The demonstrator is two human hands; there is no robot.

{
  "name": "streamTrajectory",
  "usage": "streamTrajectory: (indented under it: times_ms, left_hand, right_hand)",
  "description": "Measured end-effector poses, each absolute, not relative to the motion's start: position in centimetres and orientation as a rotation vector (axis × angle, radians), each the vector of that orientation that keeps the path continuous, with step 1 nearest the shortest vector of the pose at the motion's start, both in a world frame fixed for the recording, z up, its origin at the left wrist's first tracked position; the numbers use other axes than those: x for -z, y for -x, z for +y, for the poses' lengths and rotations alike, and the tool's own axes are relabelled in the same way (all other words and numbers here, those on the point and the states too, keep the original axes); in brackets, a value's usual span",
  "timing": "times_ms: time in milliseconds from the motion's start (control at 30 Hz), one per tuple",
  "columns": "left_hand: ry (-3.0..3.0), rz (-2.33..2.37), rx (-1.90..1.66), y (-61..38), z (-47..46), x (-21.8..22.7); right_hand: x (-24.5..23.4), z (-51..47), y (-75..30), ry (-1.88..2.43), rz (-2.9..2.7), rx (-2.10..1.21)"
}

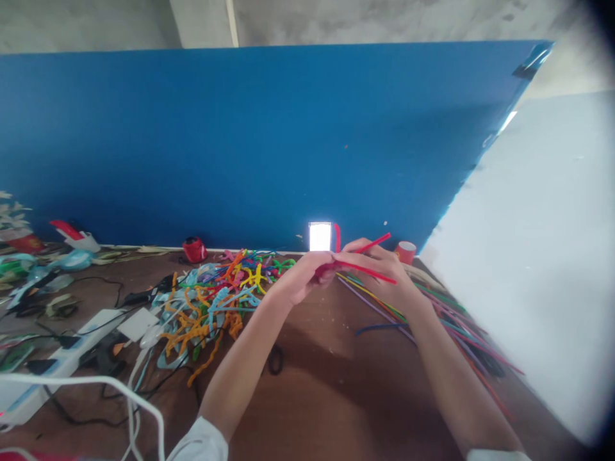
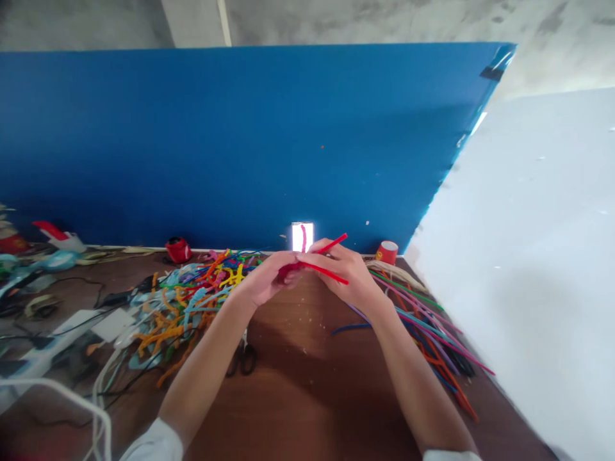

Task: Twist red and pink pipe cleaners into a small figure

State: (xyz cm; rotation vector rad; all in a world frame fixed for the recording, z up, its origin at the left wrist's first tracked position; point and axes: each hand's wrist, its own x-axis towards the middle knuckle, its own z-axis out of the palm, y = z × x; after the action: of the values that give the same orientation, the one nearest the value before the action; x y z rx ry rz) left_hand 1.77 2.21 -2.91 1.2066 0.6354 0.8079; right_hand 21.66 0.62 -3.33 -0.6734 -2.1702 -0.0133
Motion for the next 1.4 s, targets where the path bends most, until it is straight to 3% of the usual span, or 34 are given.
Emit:
streamTrajectory:
  times_ms: [167,433,767,1133,1233,1400]
  left_hand:
    - [-1.191,0.655,-0.720,-1.8,2.2,2.7]
    - [-1.503,0.625,-0.872,-1.3,2.1,2.8]
    - [-1.891,0.772,-1.199,-2.2,1.9,3.3]
    - [-1.918,0.911,-1.187,-2.4,1.9,3.4]
    - [-1.733,0.853,-1.172,-2.4,2.2,3.4]
    - [-1.309,0.745,-1.069,-1.7,2.3,2.6]
  right_hand:
    - [3.5,0.7,-21.9,0.696,-2.150,0.078]
    - [4.0,0.5,-20.8,0.992,-2.093,0.079]
    - [4.8,1.0,-18.0,0.958,-1.496,-0.779]
    - [4.7,0.5,-17.7,1.051,-1.423,-0.847]
    - [4.6,0.3,-17.6,1.044,-1.518,-0.729]
    - [5.2,0.2,-17.8,1.006,-1.516,-0.038]
